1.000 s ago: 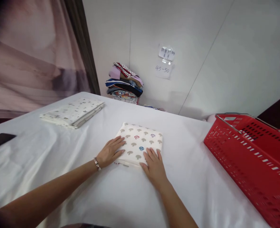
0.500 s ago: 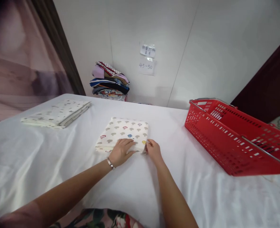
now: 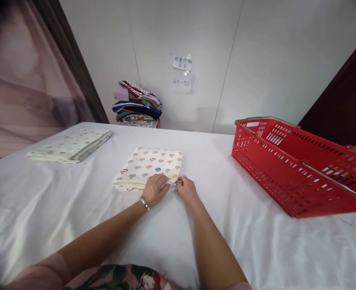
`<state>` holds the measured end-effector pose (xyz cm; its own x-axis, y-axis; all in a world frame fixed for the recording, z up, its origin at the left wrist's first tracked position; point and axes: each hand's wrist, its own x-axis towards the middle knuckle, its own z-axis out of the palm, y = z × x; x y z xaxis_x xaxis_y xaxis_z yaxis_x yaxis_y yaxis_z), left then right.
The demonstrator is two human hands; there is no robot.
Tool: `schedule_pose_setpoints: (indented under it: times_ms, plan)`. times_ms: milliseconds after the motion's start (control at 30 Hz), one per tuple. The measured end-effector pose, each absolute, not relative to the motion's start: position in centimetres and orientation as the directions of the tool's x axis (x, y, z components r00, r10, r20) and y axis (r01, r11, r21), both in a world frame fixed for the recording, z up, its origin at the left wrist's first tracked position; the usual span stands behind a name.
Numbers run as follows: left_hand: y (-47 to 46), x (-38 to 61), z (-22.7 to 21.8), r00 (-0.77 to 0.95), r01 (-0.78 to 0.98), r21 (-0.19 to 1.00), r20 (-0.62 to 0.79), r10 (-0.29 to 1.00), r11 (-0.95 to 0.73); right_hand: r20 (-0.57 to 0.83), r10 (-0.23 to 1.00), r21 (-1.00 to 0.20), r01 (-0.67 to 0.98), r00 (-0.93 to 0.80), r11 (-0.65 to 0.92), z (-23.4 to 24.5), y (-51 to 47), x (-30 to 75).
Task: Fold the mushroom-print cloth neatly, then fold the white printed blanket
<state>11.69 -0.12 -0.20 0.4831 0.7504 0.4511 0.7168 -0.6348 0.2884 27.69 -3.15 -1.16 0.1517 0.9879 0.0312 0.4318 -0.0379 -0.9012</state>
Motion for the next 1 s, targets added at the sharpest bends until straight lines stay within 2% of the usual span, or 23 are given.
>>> schedule_pose_setpoints:
  times_ms: [100, 233, 300, 367, 433, 533, 633, 767, 1000]
  plan:
    - [-0.4, 12.2, -0.4, 0.397, 0.754, 0.342, 0.444, 0.803, -0.561, 0.008, 0.986, -0.891, 0.449, 0.165, -0.068, -1.0, -3.3, 27.7]
    - [-1.2, 12.4, -0.5, 0.489, 0.735, 0.242, 0.458, 0.742, -0.634, -0.051, 0.988, -0.904, 0.415, 0.145, -0.108, -1.0, -3.4, 27.9]
    - [-1.6, 12.3, -0.5, 0.53, 0.723, 0.198, 0.456, 0.715, -0.662, -0.03, 0.985, -0.901, 0.423, 0.172, -0.101, -1.0, -3.3, 27.9]
    - [-2.0, 12.1, -0.4, 0.549, 0.714, 0.18, 0.455, 0.701, -0.676, 0.089, 0.966, -0.878, 0.478, 0.242, -0.039, -0.9, -3.4, 27.7]
    - [-2.2, 12.0, -0.4, 0.559, 0.707, 0.178, 0.453, 0.695, -0.685, 0.264, 0.929, -0.814, 0.577, 0.261, 0.069, -0.7, -3.7, 27.4]
    - [-2.3, 11.7, -0.6, 0.559, 0.699, 0.203, 0.444, 0.7, -0.686, 0.414, 0.906, -0.665, 0.708, 0.086, 0.237, -0.5, -4.4, 26.7]
    - [-2.2, 10.7, -0.9, 0.595, 0.645, 0.226, 0.451, 0.665, -0.73, 0.385, 0.92, -0.567, 0.767, -0.076, 0.301, -0.6, -4.8, 26.4]
    - [-1.7, 8.0, -0.9, 0.638, 0.587, 0.215, 0.47, 0.609, -0.781, 0.298, 0.948, -0.534, 0.804, -0.11, 0.262, -0.8, -4.9, 26.6]
    - [0.1, -0.9, -0.4, 0.449, 0.771, 0.248, 0.442, 0.776, -0.587, 0.225, 0.971, -0.544, 0.815, -0.086, 0.198, -0.8, -4.9, 26.9]
